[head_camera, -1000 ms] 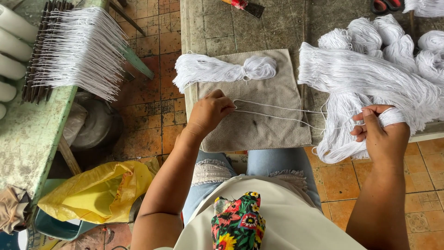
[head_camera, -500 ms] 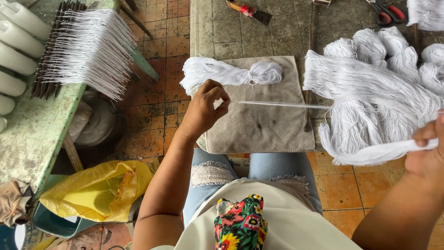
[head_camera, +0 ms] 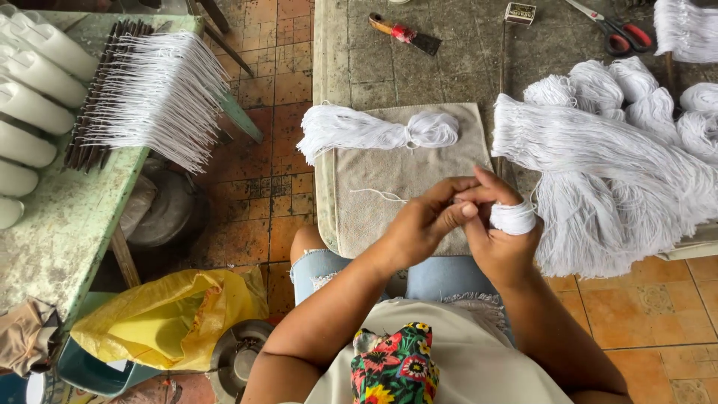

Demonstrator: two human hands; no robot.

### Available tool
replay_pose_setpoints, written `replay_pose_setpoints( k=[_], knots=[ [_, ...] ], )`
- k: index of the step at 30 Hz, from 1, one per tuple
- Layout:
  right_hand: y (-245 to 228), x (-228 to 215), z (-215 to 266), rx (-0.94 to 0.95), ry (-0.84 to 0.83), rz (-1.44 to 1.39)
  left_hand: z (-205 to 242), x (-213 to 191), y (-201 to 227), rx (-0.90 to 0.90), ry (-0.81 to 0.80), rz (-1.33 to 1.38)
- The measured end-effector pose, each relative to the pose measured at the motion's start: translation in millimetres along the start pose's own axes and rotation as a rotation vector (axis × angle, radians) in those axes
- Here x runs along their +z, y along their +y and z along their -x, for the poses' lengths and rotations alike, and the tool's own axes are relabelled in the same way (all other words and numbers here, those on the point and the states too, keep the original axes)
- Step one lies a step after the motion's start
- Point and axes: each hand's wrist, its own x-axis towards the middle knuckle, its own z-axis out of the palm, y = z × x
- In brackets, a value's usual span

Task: Bundling and tying pre-cut candle wicks into groups using string

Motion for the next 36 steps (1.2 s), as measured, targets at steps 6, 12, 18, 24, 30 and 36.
replay_pose_setpoints(
  k=[6, 12, 18, 24, 30, 36],
  knots=[
    [23.6, -4.8, 14.3, 0.069, 0.013, -0.090, 0.0, -4.1, -39.2, -0.125, 0.112, 0.422],
    [45.2, -4.9, 24.6, 0.497, 0.042, -0.530, 2.0, -13.6, -29.7, 0.052, 0.147, 0.373],
    [92.9, -0.8, 66.8, 1.083, -0.131, -0.998, 4.4, -16.0, -19.9, 0.370, 0.007, 0.154],
    [44.9, 6.1, 34.4, 0.744, -0.028, -0.709, 2.3, -15.2, -33.3, 0.327, 0.323, 0.099],
    [28.6, -6.0, 19.8, 0.238, -0.175, -0.093, 5.3, -14.3, -12.7, 0.593, 0.475, -0.375],
    [26.3, -0.1, 12.2, 0.059, -0.181, 0.061, 7.0, -14.5, -22.1, 0.523, 0.338, -0.270]
  ],
)
